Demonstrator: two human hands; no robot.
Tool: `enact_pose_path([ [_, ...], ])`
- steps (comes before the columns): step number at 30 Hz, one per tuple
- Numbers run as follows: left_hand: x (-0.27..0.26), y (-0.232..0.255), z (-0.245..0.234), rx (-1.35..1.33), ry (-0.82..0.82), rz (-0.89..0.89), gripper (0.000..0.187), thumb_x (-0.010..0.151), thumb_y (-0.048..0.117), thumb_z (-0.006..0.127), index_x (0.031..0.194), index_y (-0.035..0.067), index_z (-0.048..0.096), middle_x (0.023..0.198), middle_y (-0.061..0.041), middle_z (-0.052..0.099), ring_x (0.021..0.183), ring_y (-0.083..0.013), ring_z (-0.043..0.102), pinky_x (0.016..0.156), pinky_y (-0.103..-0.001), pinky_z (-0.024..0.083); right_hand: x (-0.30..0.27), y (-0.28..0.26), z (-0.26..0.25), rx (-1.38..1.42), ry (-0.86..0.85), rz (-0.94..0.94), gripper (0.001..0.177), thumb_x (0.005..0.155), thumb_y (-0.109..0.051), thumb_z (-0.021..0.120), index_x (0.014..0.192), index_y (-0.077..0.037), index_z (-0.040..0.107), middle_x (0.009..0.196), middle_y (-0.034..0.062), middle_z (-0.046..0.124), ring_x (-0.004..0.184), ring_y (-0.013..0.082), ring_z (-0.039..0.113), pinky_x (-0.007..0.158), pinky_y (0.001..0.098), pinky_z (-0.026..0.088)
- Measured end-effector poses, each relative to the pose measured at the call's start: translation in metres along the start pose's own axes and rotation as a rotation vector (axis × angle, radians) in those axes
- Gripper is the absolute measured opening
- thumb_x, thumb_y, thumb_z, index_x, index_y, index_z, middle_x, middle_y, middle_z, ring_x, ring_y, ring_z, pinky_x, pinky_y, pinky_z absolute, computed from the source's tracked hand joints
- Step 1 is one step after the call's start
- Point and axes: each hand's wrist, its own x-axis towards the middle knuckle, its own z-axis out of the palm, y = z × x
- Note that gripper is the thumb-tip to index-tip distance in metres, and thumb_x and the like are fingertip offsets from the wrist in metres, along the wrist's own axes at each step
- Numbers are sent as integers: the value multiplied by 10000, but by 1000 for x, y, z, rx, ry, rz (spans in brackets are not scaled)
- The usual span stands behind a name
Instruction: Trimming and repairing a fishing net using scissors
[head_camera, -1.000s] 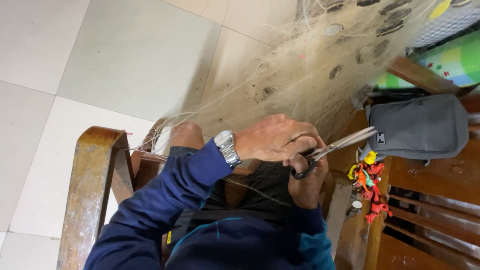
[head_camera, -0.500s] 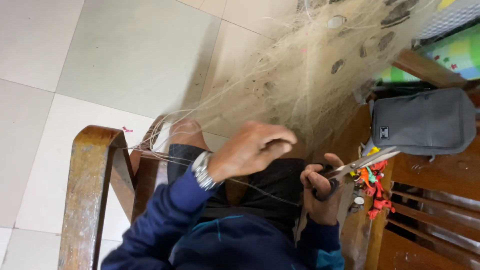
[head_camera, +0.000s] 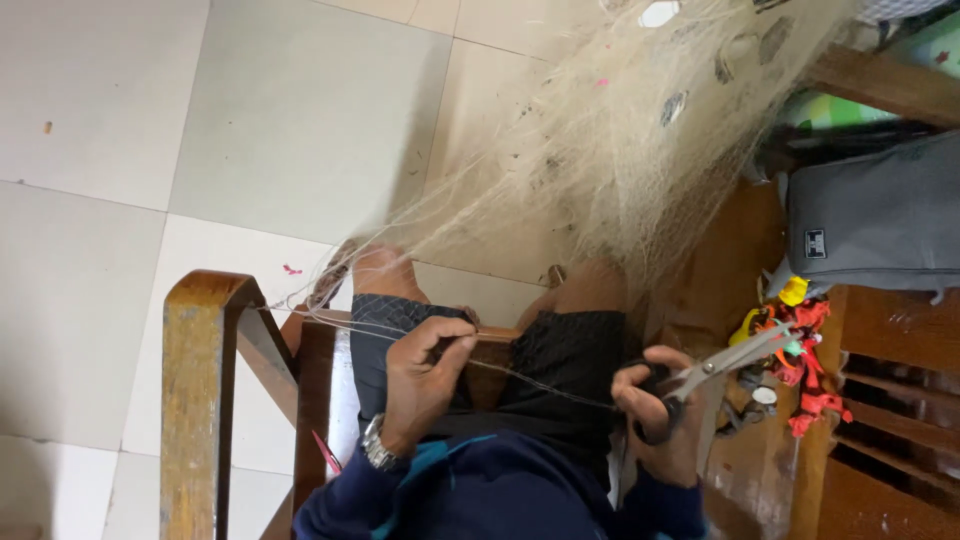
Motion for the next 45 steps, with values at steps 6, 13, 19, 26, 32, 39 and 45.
enact_pose_path([
  [6,-7,-24,-14,70,-36,-145,48,806,83,621,816,73,666,769,4,665,699,-69,586,652,-206,457,-8,2,-46,-358,-130,167,452,661,-6,724,1086,-70,583,729,116,640,590,113,537,501,201,398],
  [13,-40,-51,-12,-156,-136,-672,158,831,105,592,684,56,621,611,-35,609,521,-91,517,493,-220,438,2,-22,19,-172,-328,33,651,751,-464,641,1209,-48,437,1066,175,636,547,32,387,514,184,293],
  [19,-3,-34,33,150,-197,149,171,830,85,587,999,89,611,971,-57,650,884,-198,633,781,-280,486,3,-22,34,-66,-294,-127,670,790,-503,647,1205,-31,414,1062,179,619,751,194,570,714,283,478],
  [26,-12,-66,89,370,-547,162,514,733,113,613,1214,41,448,1124,-217,499,903,-401,521,805,-478,427,10,-15,13,-44,-287,-239,749,734,-481,689,1248,-40,370,1097,221,587,794,254,643,799,303,506],
  [32,-41,-17,83,352,-551,266,309,773,109,611,1072,51,559,1134,-139,532,849,-333,497,692,-458,393,13,-25,2,-111,-164,-269,631,755,-369,674,1219,-37,404,977,212,614,834,253,629,756,306,507],
  [39,-48,-9,74,345,-686,235,367,722,129,630,1076,93,539,1327,-131,418,975,-374,447,639,-493,361,33,-54,7,-214,-109,-295,524,771,-344,678,1156,-69,451,727,180,585,865,314,640,852,393,521],
  [45,-46,-9,65,284,-731,207,364,759,105,610,1111,77,522,1377,-139,374,1000,-402,420,635,-518,376,49,-59,30,-77,-147,-76,592,615,118,425,1168,-91,453,1045,317,573,948,333,615,666,333,555],
])
